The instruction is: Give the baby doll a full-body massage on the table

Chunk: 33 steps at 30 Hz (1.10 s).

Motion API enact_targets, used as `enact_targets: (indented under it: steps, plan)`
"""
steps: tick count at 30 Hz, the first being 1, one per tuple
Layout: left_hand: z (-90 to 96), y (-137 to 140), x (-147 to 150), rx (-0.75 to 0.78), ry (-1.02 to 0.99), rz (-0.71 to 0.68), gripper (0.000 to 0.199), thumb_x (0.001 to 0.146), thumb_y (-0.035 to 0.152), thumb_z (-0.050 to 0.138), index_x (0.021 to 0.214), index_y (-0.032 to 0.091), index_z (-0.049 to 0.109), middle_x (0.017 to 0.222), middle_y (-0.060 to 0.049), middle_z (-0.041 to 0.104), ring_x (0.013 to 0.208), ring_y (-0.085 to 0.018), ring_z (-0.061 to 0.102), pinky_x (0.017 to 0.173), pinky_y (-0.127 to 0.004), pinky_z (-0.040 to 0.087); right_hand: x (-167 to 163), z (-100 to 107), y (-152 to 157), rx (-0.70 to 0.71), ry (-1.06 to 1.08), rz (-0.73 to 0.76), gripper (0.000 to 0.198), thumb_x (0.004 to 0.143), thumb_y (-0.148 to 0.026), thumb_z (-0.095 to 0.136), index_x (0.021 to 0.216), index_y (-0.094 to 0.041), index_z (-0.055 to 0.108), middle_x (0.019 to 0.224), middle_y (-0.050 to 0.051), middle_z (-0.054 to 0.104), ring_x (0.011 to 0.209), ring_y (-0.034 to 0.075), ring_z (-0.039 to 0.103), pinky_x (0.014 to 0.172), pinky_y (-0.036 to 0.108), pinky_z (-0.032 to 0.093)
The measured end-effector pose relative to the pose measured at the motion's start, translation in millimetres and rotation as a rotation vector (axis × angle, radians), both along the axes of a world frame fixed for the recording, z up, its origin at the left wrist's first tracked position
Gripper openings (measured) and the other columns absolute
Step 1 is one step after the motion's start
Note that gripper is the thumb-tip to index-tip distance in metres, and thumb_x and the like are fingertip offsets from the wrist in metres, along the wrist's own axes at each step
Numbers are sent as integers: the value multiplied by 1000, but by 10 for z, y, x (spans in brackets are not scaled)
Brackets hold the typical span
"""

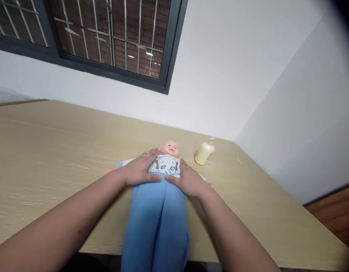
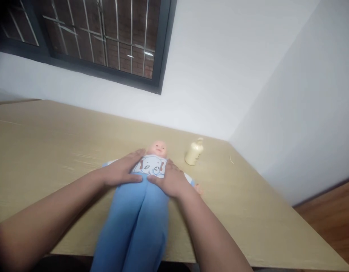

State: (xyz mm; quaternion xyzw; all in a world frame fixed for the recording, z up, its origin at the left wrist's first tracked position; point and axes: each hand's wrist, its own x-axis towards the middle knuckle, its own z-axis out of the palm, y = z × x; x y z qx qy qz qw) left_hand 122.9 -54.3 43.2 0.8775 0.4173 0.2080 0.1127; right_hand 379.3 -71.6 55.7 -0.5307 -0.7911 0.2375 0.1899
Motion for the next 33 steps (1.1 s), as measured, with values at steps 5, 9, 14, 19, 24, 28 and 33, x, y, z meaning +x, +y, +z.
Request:
enact_targets:
  steps: [5, 9, 14, 19, 24, 28, 33]
  plan:
    - [119, -278, 269, 39, 64, -199, 111, 82, 79, 52, 162, 13, 12, 167, -17, 13, 154, -36, 12, 125, -52, 11, -56, -72, 9, 49, -69, -10, 90, 79, -78, 58, 147, -21, 43, 148, 16, 49, 138, 38, 45, 110, 52, 38]
    - [164, -365, 376, 9, 139, -233, 108, 82, 80, 51, 161, 13, 19, 165, -17, 20, 153, -34, 19, 125, -51, 10, -25, -99, 53, 29, -68, 43, 103, 75, -81, 61, 153, -21, 34, 160, 16, 33, 148, 38, 31, 118, 54, 28]
    - [133, -291, 351, -21, 116, -185, 97, 88, 75, 46, 161, 15, 24, 165, -14, 22, 153, -32, 19, 125, -49, 15, -2, -51, 55, -6, -46, 47, 104, 74, -80, 63, 155, -23, 33, 160, 15, 34, 148, 39, 32, 118, 55, 30]
    - [86, -162, 218, -109, 72, -88, 84, 97, 69, 32, 161, 15, 23, 166, -10, 15, 155, -29, 11, 126, -47, 12, 45, 27, 70, 35, 62, 202, 79, 87, -69, 57, 152, -30, 38, 154, 8, 45, 142, 34, 42, 117, 51, 33]
    - [14, 17, -41, -253, 13, 45, 84, 98, 70, 23, 162, 17, 14, 167, -8, 8, 155, -27, 10, 125, -44, 13, 201, 37, 186, -34, 133, 351, 75, 92, -66, 52, 155, -28, 34, 158, 7, 41, 141, 31, 43, 116, 47, 36]
    - [-38, 84, -139, -256, 11, 124, 82, 98, 69, 16, 162, 17, 18, 166, -9, 15, 153, -28, 19, 124, -45, 18, 335, -2, 278, -68, 84, 351, 78, 91, -69, 50, 155, -29, 32, 158, 6, 42, 138, 29, 48, 113, 43, 39]
    - [-111, 77, -158, -179, 47, 195, 81, 98, 68, 13, 160, 19, 28, 161, -10, 34, 148, -29, 35, 118, -45, 31, 408, -92, 348, -49, -60, 259, 72, 93, -71, 42, 154, -34, 34, 149, 3, 54, 130, 28, 57, 107, 41, 43]
